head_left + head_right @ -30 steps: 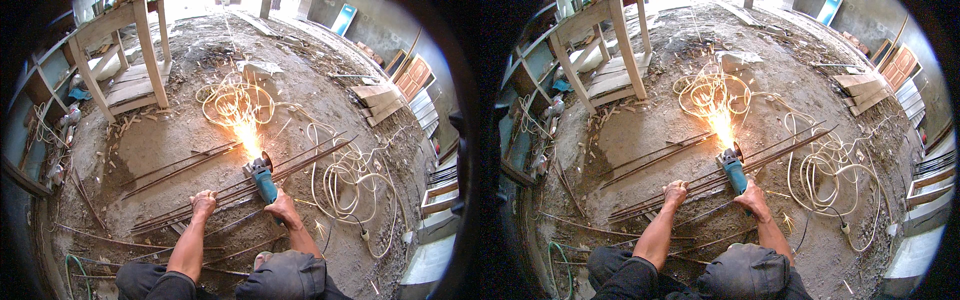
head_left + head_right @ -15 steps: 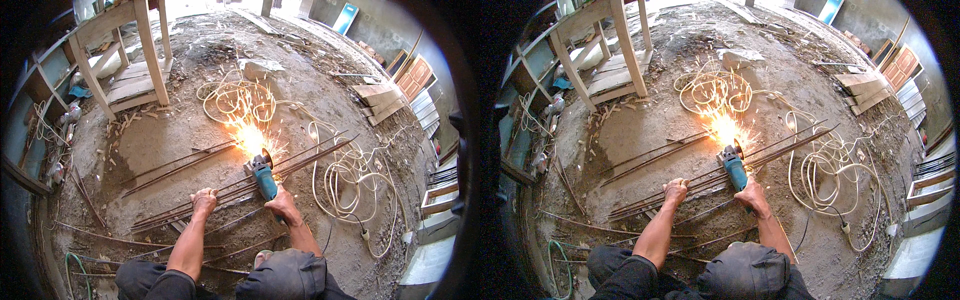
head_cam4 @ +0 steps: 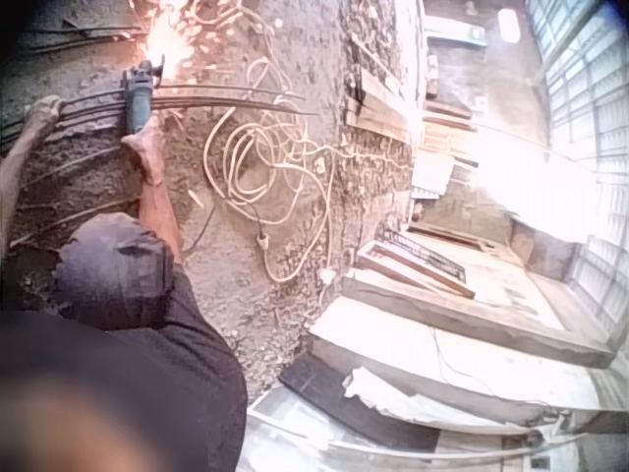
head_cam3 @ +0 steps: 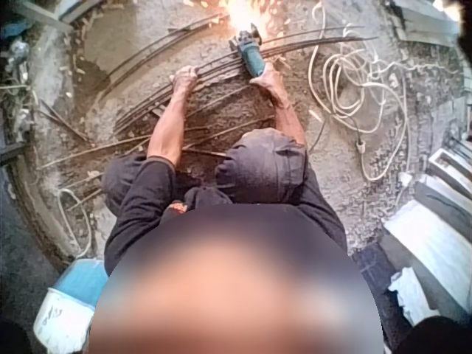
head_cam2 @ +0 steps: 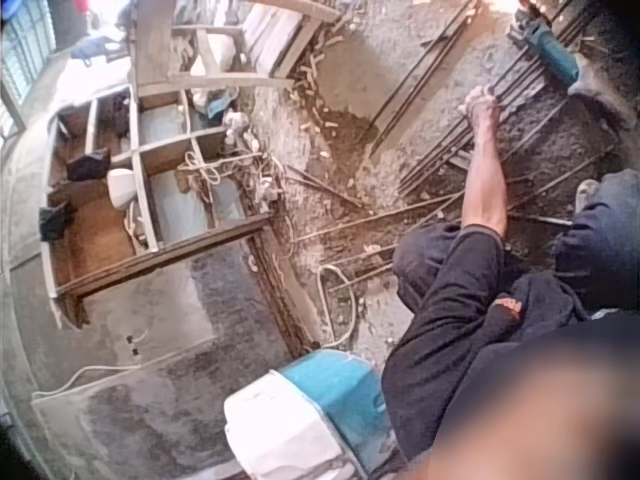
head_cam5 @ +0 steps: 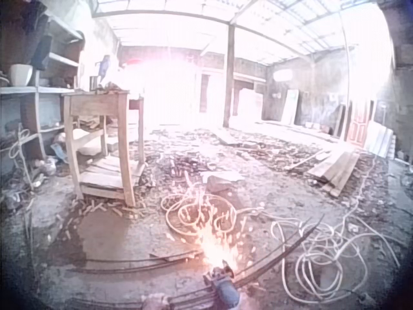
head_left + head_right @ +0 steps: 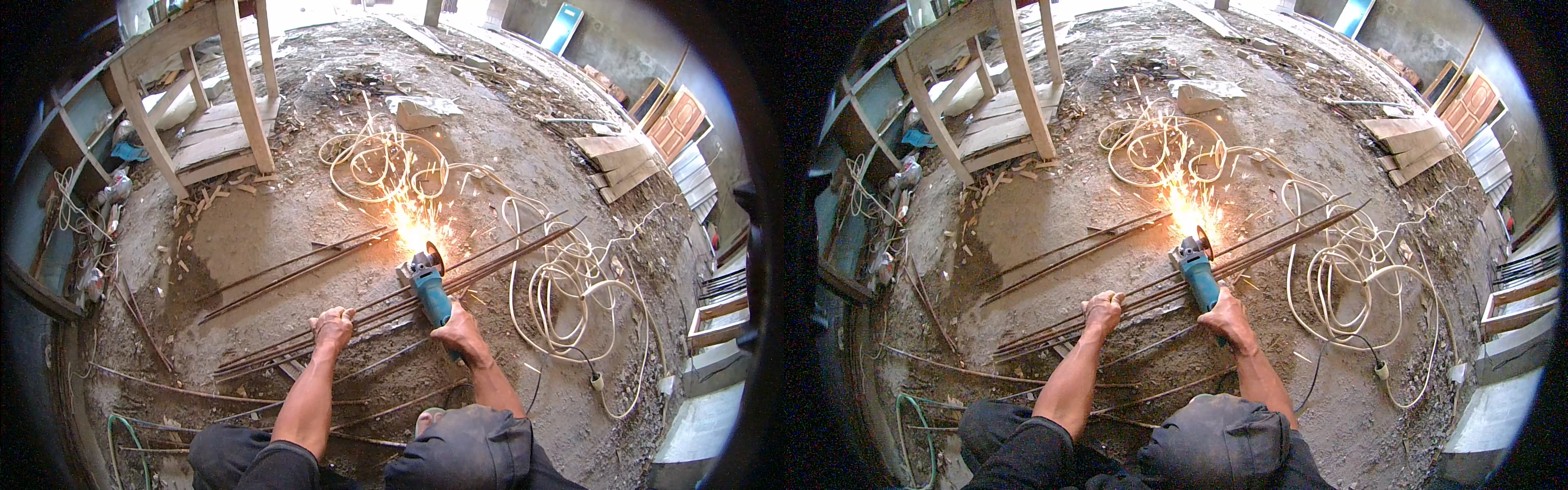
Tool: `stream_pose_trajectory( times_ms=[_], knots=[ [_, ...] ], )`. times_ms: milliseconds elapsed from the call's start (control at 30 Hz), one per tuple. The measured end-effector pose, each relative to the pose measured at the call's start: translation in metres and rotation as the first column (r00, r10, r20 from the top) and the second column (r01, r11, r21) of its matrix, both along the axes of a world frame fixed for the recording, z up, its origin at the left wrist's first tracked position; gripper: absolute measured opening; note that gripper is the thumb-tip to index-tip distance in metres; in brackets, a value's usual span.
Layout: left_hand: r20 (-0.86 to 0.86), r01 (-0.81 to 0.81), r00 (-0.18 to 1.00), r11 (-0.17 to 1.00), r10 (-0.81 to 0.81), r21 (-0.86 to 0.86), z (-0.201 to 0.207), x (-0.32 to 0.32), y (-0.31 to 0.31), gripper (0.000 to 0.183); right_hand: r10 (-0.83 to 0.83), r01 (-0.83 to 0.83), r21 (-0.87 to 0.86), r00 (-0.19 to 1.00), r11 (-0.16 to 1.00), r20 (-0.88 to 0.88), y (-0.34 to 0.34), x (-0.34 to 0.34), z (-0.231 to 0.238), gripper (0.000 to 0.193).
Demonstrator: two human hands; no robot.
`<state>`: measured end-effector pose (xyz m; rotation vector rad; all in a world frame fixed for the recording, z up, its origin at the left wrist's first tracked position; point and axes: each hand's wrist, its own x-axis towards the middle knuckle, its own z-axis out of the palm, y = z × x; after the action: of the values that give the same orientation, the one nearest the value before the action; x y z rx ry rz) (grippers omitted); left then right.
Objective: The person gathers several long metal rods on the floor, aligns them, and uses an angle grinder to cut them into shorter pieces. Sparks are visible during the cutting process.
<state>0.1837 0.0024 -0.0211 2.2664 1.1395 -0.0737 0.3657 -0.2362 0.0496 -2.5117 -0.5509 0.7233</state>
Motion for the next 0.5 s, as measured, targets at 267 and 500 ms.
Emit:
stream_pose_trajectory(
  times_ms=[267,500],
  knots=[
    [0.009,-0.014,1.000,1.000,0.014,0.016,-0.001,0.001,-0.001,0.035,-0.001,0.001,-0.021,1.000,1.000,0.011,-0.001,-0.001,-0.003,0.075],
    [0.019,-0.022,1.000,1.000,0.021,0.015,0.000,0.000,-0.001,0.035,0.017,-0.018,0.017,1.000,1.000,0.023,-0.006,0.001,-0.011,0.076]
  ],
)
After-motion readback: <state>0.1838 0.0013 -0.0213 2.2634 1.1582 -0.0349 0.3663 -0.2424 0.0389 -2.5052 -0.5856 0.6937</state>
